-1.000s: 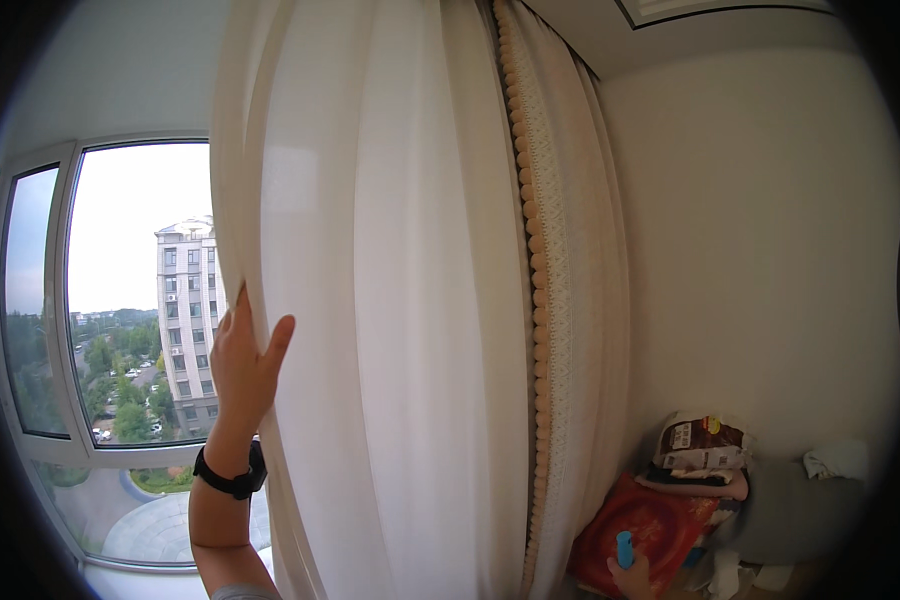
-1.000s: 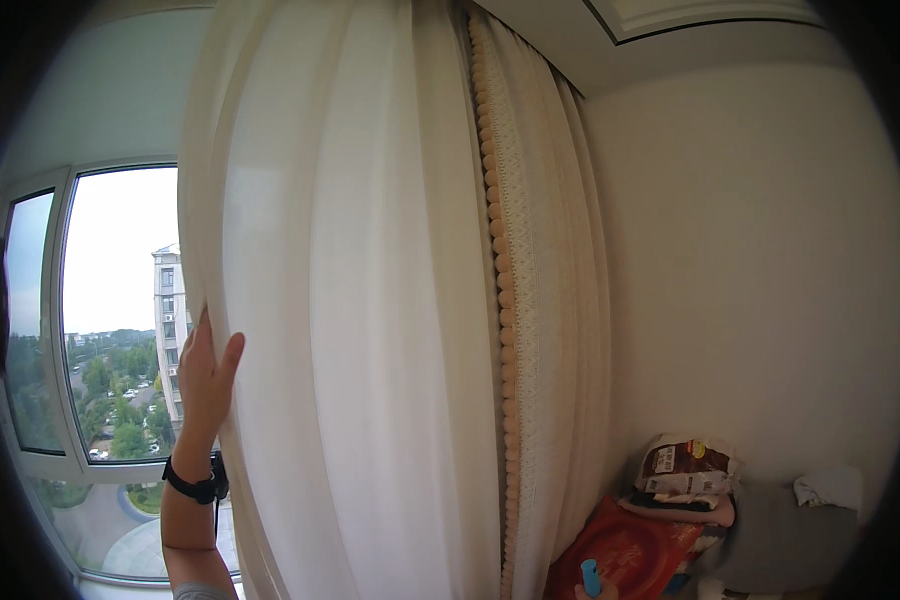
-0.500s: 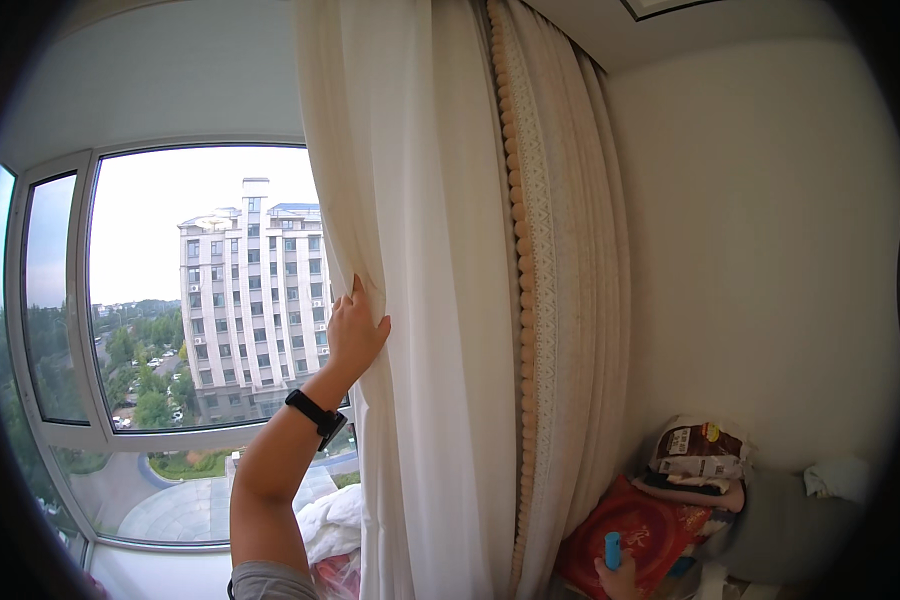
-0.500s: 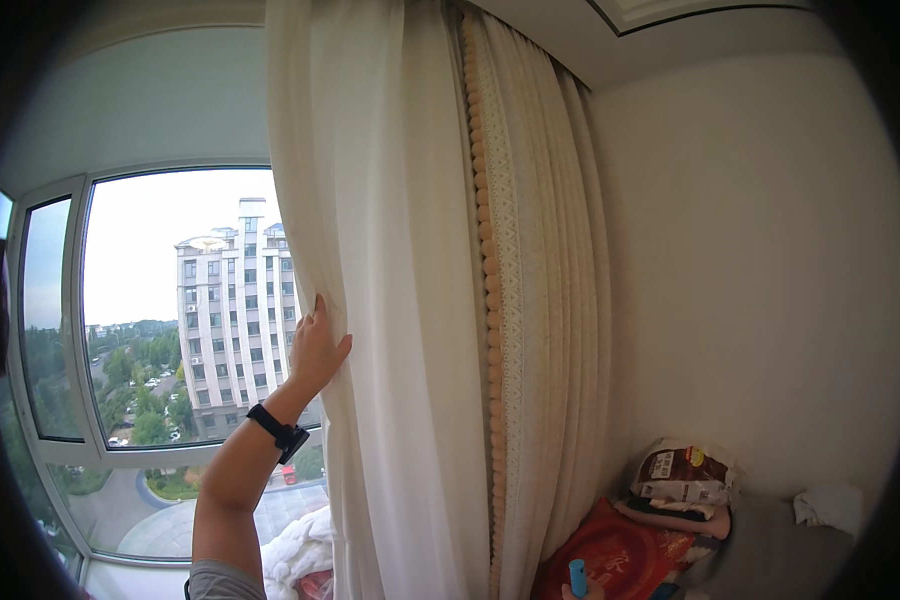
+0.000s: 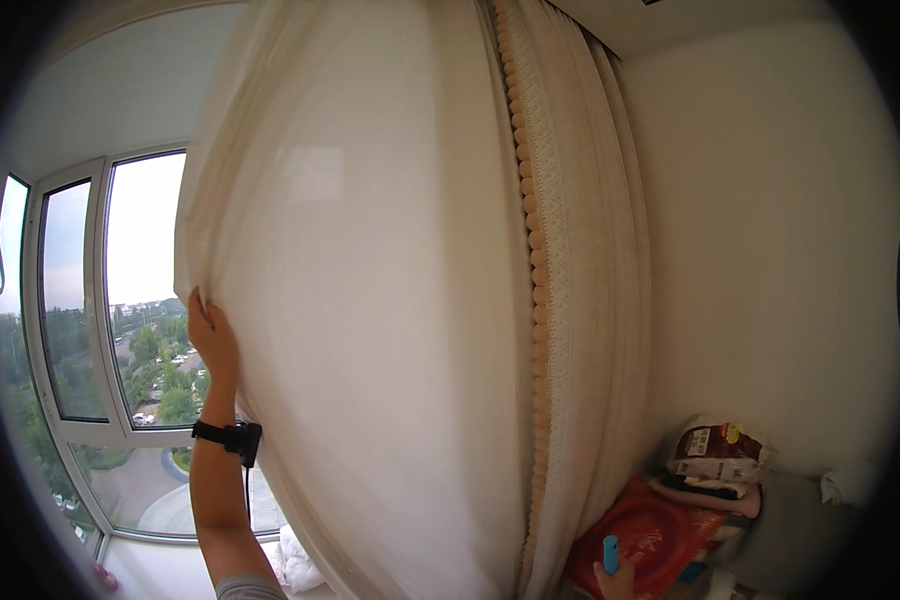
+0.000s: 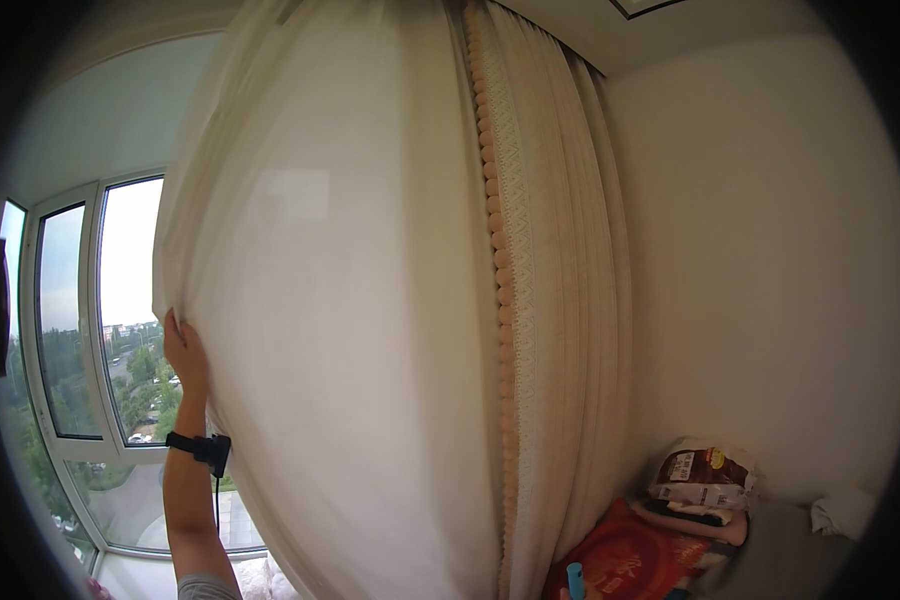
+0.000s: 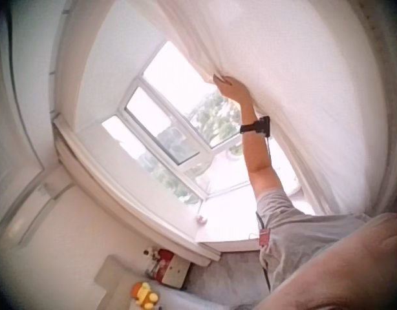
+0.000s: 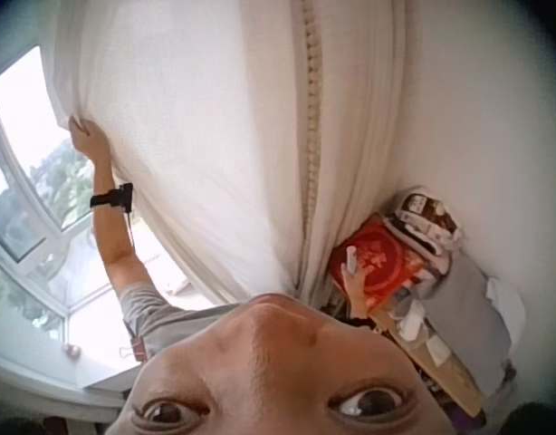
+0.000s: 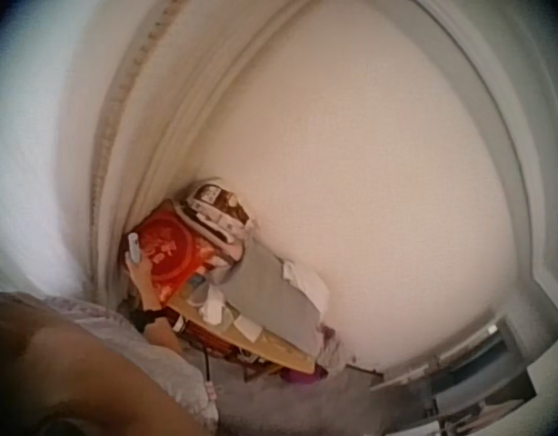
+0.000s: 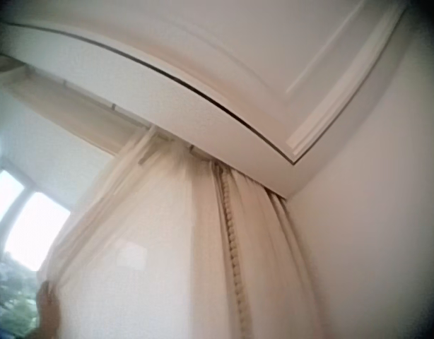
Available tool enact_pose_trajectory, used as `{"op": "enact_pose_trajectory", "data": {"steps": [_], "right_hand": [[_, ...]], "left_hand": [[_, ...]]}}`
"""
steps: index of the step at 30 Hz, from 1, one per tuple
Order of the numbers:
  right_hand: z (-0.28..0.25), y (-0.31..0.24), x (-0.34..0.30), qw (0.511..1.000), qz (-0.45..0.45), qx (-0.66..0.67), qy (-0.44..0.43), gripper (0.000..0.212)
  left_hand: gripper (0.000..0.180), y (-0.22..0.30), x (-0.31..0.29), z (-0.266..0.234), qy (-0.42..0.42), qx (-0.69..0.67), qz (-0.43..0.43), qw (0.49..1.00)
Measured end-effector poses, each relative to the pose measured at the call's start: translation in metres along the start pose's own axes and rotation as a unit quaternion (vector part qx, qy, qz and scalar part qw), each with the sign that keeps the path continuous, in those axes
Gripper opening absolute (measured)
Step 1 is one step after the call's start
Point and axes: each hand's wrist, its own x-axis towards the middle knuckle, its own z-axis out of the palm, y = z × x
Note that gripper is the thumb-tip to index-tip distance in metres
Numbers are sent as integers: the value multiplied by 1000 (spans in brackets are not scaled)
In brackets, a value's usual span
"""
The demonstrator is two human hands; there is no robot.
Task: The person mops the floor in a bedroom using a mop with a long handle. They move around a bed and a small table, briefly open a window, and continue mopping the tiled floor.
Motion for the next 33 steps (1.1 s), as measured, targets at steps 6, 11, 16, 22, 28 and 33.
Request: {"op": "enact_pose_trajectory", "data": {"steps": [6, 11, 16, 22, 28, 33], "right_hand": [[28, 38, 18, 997, 14, 70, -5, 33], [38, 21, 19, 999, -35, 38, -16, 28], [42, 22, 22, 997, -27, 54, -51, 33], [34, 10, 19, 998, -48, 19, -41, 30], [29, 6, 6, 1000, -18, 8, -15, 33], [32, 8, -8, 995, -83, 44, 18, 30]], "left_hand": [[33, -36, 52, -51, 80, 52, 74, 993], [35, -17, 46, -57, 73, 16, 77, 994], [28, 2, 18, -56, -182, 38, 71, 980], [27, 78, -72, 25, -300, -46, 82, 949], [70, 186, -129, 123, -446, 72, 45, 891], [45, 178, -144, 184, -461, 68, -7, 885]]}}
